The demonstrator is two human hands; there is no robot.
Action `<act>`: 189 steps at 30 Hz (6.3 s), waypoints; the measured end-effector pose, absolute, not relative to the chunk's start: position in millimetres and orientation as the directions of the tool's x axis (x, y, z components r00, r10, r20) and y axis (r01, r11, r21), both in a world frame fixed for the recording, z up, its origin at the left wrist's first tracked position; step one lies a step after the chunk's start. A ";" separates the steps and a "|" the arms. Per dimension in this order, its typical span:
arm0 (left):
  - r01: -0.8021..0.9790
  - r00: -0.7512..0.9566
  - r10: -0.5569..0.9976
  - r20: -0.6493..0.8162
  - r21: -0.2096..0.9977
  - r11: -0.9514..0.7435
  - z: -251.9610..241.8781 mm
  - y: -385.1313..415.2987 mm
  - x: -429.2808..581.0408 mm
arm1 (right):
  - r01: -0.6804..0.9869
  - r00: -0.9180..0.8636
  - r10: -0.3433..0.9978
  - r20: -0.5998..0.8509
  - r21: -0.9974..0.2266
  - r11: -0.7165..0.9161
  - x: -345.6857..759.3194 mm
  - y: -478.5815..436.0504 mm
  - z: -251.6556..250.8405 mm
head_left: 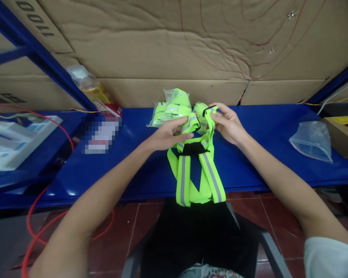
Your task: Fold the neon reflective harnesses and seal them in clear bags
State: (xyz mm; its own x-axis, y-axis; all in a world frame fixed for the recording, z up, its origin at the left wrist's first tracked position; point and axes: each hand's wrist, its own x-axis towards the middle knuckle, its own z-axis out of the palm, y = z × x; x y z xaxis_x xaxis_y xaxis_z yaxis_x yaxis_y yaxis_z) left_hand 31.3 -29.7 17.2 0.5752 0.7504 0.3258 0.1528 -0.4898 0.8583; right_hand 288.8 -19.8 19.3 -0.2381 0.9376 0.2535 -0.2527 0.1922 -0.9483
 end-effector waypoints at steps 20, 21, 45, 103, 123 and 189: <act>0.309 0.535 0.716 0.449 0.684 -0.660 7.4 -19.6 26.3 | -0.205 -0.385 0.890 0.245 -0.963 0.176 296.3 -16.7 12.3; 0.331 0.564 0.700 0.438 0.657 -0.678 4.4 -19.6 26.1 | -0.215 -0.389 0.889 0.240 -0.962 0.166 296.7 -16.3 12.3; 0.437 0.665 0.652 0.365 0.518 -0.735 -23.0 -25.4 45.2 | 0.182 -0.604 0.763 0.231 -0.892 0.414 291.4 -29.4 15.7; 0.505 0.767 0.576 0.282 0.289 -0.813 12.9 -24.5 18.7 | 0.570 -0.627 0.739 0.245 -0.502 0.650 291.6 -30.2 12.3; 0.364 0.782 0.559 0.275 0.526 -0.769 13.2 -22.3 23.6 | 0.700 -0.670 0.741 0.038 -0.297 0.649 284.7 -40.0 14.7; 0.370 0.778 0.561 0.282 0.516 -0.772 15.8 -18.7 10.4 | 0.681 -0.617 0.774 0.142 -0.395 0.616 302.0 -30.3 26.5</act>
